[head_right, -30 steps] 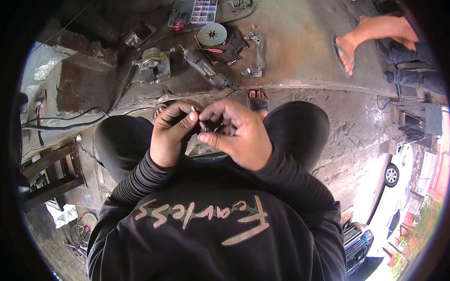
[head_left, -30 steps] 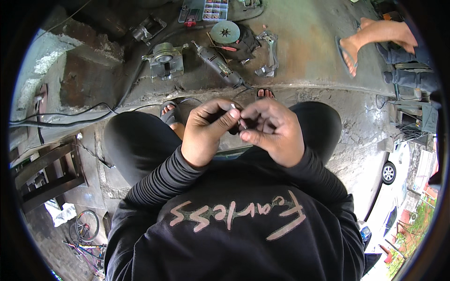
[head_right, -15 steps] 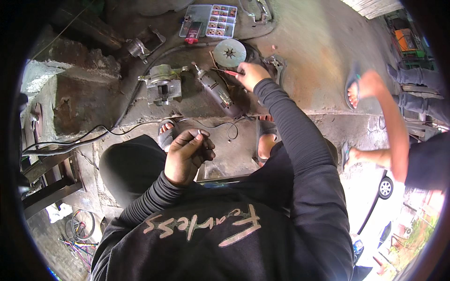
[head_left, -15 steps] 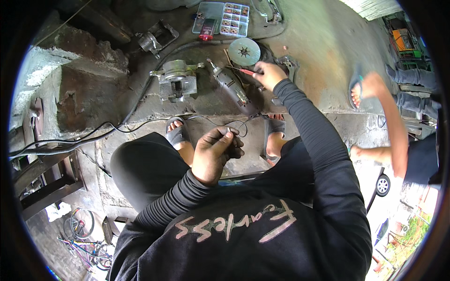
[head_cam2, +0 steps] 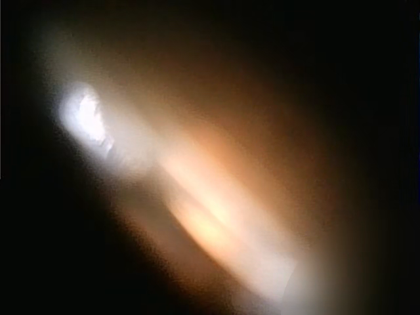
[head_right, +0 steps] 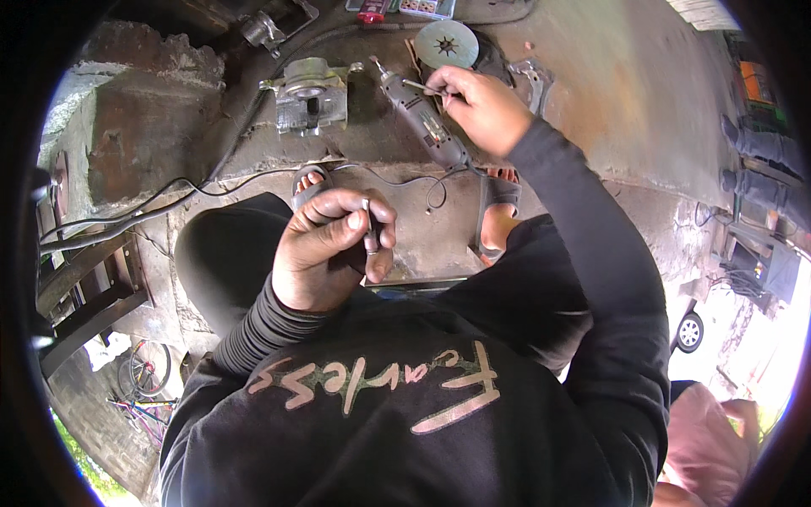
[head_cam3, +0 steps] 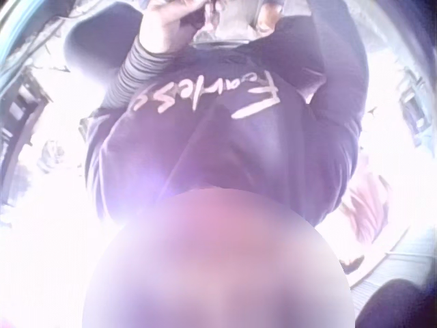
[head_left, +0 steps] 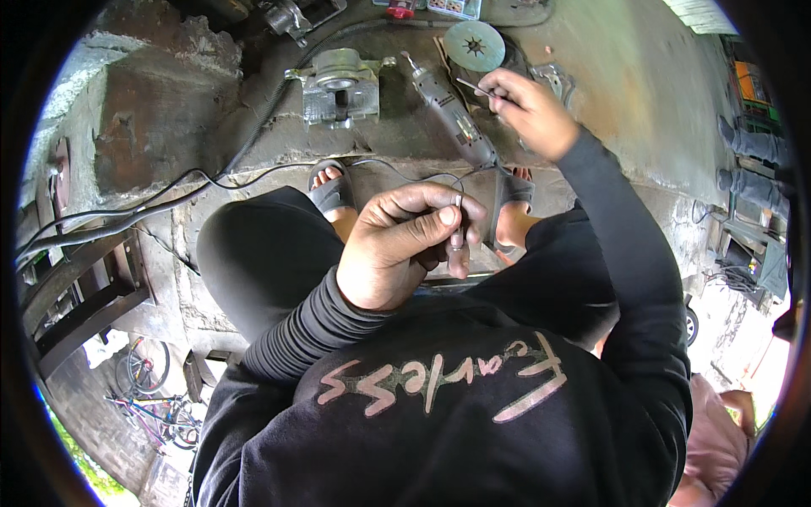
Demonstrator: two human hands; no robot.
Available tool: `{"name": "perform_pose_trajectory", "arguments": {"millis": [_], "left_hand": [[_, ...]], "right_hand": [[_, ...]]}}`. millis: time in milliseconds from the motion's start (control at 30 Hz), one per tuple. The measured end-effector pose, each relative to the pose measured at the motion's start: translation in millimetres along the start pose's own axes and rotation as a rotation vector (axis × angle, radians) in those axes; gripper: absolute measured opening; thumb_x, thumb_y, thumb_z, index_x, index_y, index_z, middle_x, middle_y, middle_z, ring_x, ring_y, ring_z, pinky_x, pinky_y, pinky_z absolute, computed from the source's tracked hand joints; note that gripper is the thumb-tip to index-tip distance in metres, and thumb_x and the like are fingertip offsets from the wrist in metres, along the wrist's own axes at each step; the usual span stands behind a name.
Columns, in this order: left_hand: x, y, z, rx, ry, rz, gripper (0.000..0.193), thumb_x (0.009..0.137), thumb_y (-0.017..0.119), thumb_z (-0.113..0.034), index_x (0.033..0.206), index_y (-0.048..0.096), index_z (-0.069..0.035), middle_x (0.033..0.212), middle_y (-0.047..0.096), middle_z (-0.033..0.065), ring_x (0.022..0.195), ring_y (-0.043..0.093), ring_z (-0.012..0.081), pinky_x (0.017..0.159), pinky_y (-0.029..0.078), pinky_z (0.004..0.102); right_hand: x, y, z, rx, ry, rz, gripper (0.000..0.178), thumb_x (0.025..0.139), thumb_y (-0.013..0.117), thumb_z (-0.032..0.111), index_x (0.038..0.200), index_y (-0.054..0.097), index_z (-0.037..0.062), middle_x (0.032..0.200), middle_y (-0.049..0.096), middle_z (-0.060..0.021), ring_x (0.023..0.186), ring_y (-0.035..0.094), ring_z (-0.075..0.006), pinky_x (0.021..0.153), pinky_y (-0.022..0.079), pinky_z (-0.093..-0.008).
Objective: The person sits on the floor and repeatedly assembles and disassembles small metal components, including a screw and a cylindrical piece. They manipulate the parts by hand, occasionally using a rotary tool to adjust or clean the components. The task involves careful handling and repeated assembly attempts.
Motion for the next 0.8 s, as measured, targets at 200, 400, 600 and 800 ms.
{"name": "perform_pose_trajectory", "arguments": {"millis": [200,400,600,800], "left_hand": [[-26,44,8,0.016,-0.056,0.290,0.018,0.092,0.056,-0.008,0.101,0.063,0.006,0.072,0.059,0.0079,0.062,0.061,0.0170,0.058,0.051,0.0274],[-57,86,38,0.087,-0.151,0.441,0.016,0.089,0.060,-0.004,0.103,0.057,0.003,0.074,0.060,0.0082,0.063,0.062,0.0157,0.058,0.053,0.0258],[-91,113,56,0.196,-0.148,0.489,0.015,0.087,0.063,-0.003,0.100,0.057,0.002,0.076,0.061,0.0076,0.068,0.064,0.0138,0.058,0.055,0.0238],[-108,129,64,0.393,-0.032,0.506,0.013,0.086,0.066,-0.007,0.094,0.060,0.001,0.078,0.063,0.0063,0.069,0.064,0.0112,0.058,0.051,0.0198]], "right_hand": [[-119,-38,178,-0.371,-0.177,0.086,0.017,0.089,0.054,0.011,0.100,0.059,-0.0010,0.086,0.054,-0.0127,0.081,0.057,-0.0300,0.073,0.047,-0.0380],[-184,-33,247,-0.733,-0.393,-0.131,0.029,0.067,0.063,0.021,0.084,0.063,-0.0022,0.073,0.053,-0.0106,0.063,0.052,-0.0258,0.057,0.040,-0.0363],[-227,-22,272,-0.911,-0.435,-0.183,0.054,0.070,0.060,0.055,0.070,0.058,0.0009,0.066,0.049,-0.0085,0.059,0.048,-0.0238,0.052,0.034,-0.0344],[-253,-21,282,-0.900,-0.453,-0.260,0.056,0.072,0.059,0.057,0.063,0.054,0.0026,0.062,0.046,-0.0079,0.055,0.046,-0.0233,0.049,0.032,-0.0334]]}}
Point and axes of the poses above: each hand's wrist, its own x-axis towards the middle knuckle, its own y-axis out of the palm, z = x × y, the point moved 6 cm from there along x, towards the middle knuckle
